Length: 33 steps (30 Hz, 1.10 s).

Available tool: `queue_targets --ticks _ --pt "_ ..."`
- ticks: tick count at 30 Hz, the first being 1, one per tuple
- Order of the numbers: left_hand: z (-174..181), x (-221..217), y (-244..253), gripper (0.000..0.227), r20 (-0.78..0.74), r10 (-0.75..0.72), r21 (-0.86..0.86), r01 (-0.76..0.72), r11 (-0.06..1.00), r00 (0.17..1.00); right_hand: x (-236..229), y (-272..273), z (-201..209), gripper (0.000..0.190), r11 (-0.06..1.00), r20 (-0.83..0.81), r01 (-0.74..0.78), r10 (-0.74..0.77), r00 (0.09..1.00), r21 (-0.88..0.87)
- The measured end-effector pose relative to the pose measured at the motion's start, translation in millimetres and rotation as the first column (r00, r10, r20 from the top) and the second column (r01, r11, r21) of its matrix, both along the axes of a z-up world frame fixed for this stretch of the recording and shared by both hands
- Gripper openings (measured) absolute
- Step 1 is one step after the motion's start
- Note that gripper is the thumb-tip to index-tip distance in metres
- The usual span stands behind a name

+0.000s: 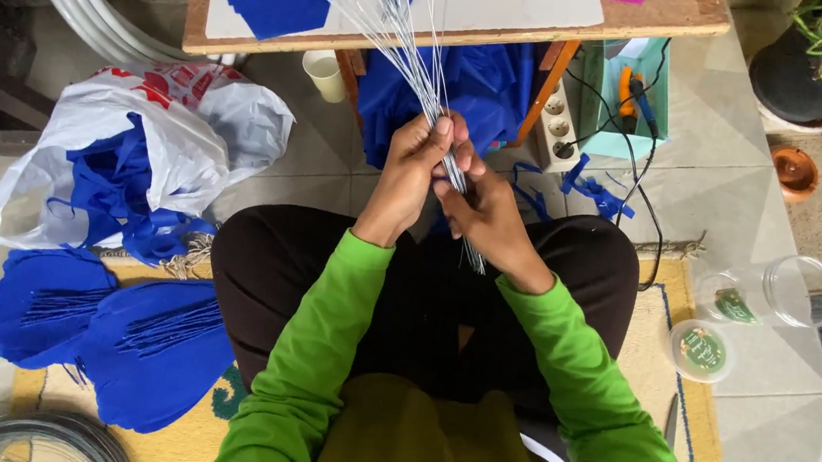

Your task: Sorting and organizing thin metal wires and blue fabric petals on a workshop floor.

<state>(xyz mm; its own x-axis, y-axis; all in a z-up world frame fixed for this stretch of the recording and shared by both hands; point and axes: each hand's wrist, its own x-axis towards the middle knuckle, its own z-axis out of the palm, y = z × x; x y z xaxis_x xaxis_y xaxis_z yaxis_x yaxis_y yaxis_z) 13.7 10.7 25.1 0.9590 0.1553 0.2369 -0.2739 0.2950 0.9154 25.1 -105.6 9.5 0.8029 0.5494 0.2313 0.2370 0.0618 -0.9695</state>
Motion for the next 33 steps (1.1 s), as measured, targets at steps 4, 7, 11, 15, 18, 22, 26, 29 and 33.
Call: queue_targets --ticks 4,7,11,15,18,22,26,29,33 --pt "-4.1 1.6 4.2 0.022 0.022 0.087 0.002 -0.087 0.996 0.996 -2.6 -5.0 -13.3 0.016 0.989 -0.111 -0.077 0.091 0.990 0.129" --pt "-7.8 2.5 4.8 0.020 0.045 0.127 -0.004 -0.127 0.992 0.991 -3.3 -6.3 -29.7 0.016 0.984 -0.137 -0.042 0.066 0.988 0.172" --pt "-15.3 5.1 2.7 0.018 0.042 0.135 -0.027 -0.134 0.991 0.990 -6.3 -4.7 -38.5 0.010 0.975 -0.199 -0.020 0.066 0.978 0.221" --pt "-20.7 4.0 4.5 0.021 0.043 0.088 -0.067 -0.085 0.994 0.995 -9.0 -2.2 -37.8 0.010 0.972 -0.216 -0.046 0.097 0.971 0.232" --pt "-23.4 1.7 5.1 0.024 0.055 0.043 -0.078 -0.039 0.996 0.998 -12.1 -0.5 -37.4 0.011 0.966 -0.243 -0.040 0.104 0.964 0.257" --pt "-27.0 -1.8 6.6 0.028 0.076 -0.032 -0.077 0.038 0.996 0.997 -13.9 -1.0 -41.7 0.015 0.963 -0.254 -0.035 0.105 0.961 0.268" --pt "-29.8 -4.3 9.7 0.031 0.077 -0.084 -0.054 0.088 0.995 0.994 -18.1 -1.6 -45.7 0.018 0.955 -0.313 -0.018 0.116 0.943 0.298" --pt "-32.3 -6.8 10.6 0.032 0.065 -0.106 -0.063 0.110 0.992 0.992 -19.4 -2.5 -49.7 0.019 0.952 -0.333 -0.020 0.127 0.934 0.306" --pt "-34.9 -11.9 10.9 0.033 0.060 -0.122 -0.053 0.125 0.991 0.991 -23.9 -3.8 -50.9 0.021 0.960 -0.298 -0.023 0.109 0.948 0.280"
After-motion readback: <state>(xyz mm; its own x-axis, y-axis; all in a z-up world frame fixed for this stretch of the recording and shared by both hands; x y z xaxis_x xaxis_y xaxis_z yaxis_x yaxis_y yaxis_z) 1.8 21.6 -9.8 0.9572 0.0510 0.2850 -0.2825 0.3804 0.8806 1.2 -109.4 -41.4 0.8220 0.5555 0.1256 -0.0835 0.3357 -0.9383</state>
